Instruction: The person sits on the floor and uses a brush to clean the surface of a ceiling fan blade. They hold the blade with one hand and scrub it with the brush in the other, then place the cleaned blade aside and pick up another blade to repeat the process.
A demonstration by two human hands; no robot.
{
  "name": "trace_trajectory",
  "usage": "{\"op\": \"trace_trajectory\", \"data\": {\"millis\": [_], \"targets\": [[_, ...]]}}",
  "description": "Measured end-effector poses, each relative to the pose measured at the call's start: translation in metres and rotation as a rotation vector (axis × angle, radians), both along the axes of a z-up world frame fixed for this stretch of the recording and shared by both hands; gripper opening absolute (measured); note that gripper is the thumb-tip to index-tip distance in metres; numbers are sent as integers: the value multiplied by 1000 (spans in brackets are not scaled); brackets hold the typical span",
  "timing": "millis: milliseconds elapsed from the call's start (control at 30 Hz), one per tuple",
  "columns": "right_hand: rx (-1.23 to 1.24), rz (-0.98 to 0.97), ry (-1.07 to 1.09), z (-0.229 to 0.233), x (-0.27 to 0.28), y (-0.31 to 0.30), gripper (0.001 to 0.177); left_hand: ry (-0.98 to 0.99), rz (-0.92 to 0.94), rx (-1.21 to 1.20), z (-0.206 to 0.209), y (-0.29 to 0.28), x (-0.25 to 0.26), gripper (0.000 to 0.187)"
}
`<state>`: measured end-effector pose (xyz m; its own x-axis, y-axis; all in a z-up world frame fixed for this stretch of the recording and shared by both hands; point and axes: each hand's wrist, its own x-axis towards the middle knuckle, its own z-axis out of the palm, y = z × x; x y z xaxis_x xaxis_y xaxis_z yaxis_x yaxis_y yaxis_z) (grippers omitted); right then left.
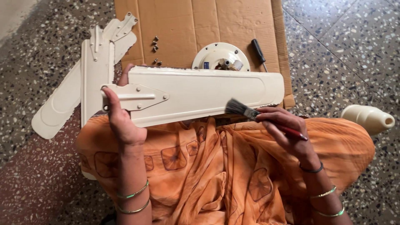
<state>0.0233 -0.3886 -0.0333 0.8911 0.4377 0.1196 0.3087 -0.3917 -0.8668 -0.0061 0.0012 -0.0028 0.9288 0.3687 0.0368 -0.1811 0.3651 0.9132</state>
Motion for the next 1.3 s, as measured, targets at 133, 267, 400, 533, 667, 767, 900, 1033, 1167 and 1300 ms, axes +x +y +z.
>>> {"op": "trace_trajectory", "data": {"millis": [133, 267, 400, 533, 667, 767, 900, 1033, 1167, 1300], "targets": [[-120, -70, 5, -4, 5, -27, 20, -10, -20, -11, 0, 1, -1, 74], [-386, -239, -147, -14, 15, -49, 15, -12, -18, -35, -1, 1, -1, 75], [-377, -344, -220, 3, 9, -49, 16, -14, -21, -35, 0, 0, -2, 75], [-209, -214, -154, 29, 6, -22, 18, -12, -11, -12, 0, 0, 0, 75], [28, -1, -78, 46, 6, 9, 18, -11, -5, -17, -1, 1, 0, 74], [148, 135, -12, 55, 5, 30, 19, -18, -8, -24, -2, 1, 0, 74], [197, 191, 101, 55, 8, 44, 20, -7, 6, 3, -2, 1, -1, 74], [195, 148, 136, 45, 13, 33, 17, -6, -3, -23, -2, 1, -2, 73], [112, 62, 154, 24, 14, 9, 15, -7, 1, -18, -3, 2, -1, 73], [47, -78, 227, -7, 16, -19, 14, 5, 14, -4, -2, 2, -2, 73]]}}
